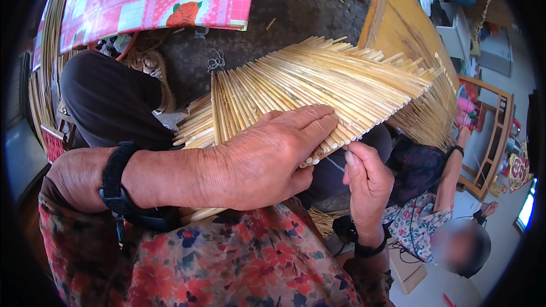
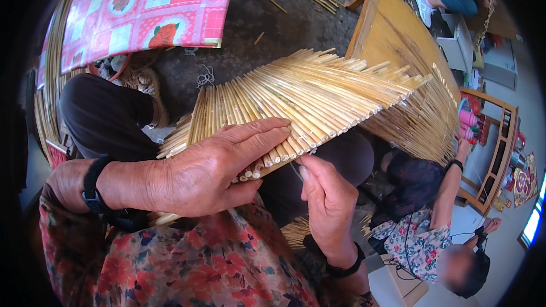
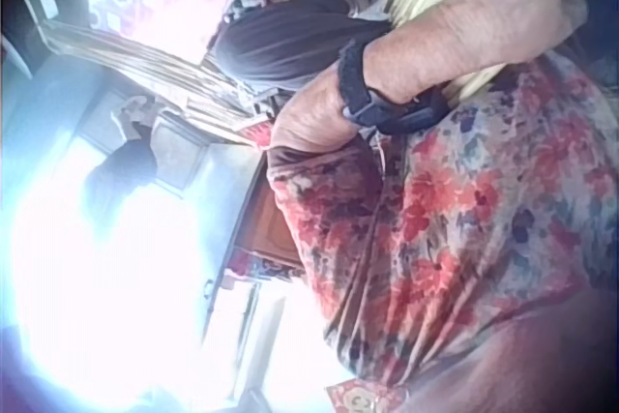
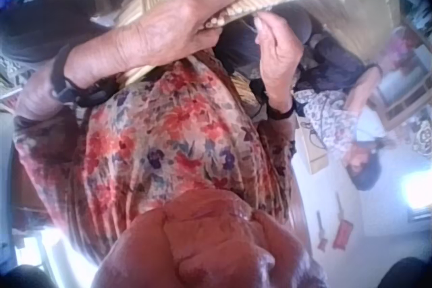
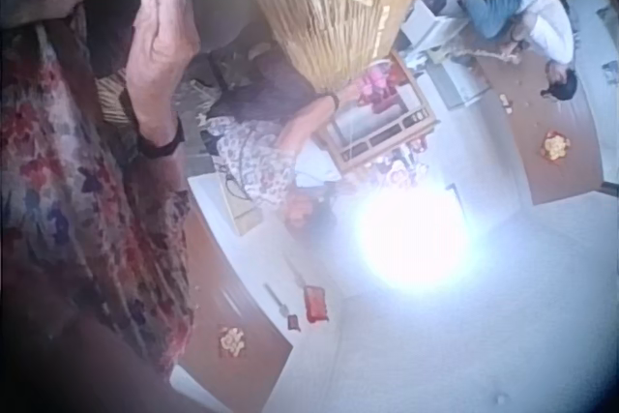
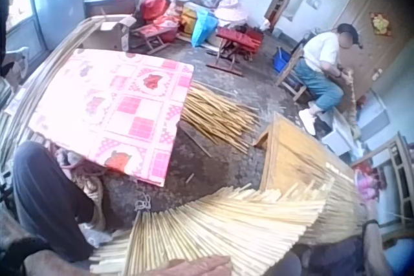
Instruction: Weaving or sewing aligned bamboo sticks together using a needle and thread to form a mat structure.
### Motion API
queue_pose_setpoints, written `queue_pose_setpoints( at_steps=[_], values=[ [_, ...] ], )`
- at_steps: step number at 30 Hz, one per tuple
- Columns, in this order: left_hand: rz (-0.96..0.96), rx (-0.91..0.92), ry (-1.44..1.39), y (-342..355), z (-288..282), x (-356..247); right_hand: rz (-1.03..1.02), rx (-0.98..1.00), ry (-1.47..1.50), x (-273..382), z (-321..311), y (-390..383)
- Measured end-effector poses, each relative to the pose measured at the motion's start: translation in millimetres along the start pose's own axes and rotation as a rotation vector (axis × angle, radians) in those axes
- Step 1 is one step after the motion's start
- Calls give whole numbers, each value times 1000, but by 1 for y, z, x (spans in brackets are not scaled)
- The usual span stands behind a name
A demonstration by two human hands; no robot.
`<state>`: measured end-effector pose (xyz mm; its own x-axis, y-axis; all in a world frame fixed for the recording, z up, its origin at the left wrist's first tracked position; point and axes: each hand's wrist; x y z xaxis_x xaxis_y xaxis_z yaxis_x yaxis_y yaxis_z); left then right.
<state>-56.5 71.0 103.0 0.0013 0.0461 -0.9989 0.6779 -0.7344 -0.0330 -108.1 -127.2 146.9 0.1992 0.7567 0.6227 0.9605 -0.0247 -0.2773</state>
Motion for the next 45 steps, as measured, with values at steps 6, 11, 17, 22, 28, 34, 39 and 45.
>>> queue_pose_setpoints(
  at_steps=[6,11,17,22,28,34,39,45],
  values=[
    [-23,44,10,0,-5,-1,-227,-167,-55,-13,12,12],
    [-36,112,64,-4,-13,-9,-275,-147,-9,-13,15,11],
    [-55,171,166,-10,-20,-34,-351,-143,172,-12,21,11],
    [-73,213,292,-30,-15,-28,-396,10,223,-20,38,-1],
    [-97,200,300,-48,-2,-9,-405,-64,161,-27,59,-19],
    [-88,187,218,-54,3,-7,-387,-58,193,-31,65,-30],
    [-70,188,243,-60,7,-5,-416,-102,164,-33,70,-39],
    [-7,158,333,-59,13,-6,-422,-158,188,-33,74,-41]
  ],
)
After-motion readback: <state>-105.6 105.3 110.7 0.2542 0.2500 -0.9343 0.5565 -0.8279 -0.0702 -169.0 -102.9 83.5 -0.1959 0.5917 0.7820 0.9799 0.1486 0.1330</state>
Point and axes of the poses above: each hand's wrist, its own y-axis towards the middle knuckle, its own z-axis out of the palm, x = y × z, and after that the axes turned 12 degrees about -y, right-handed
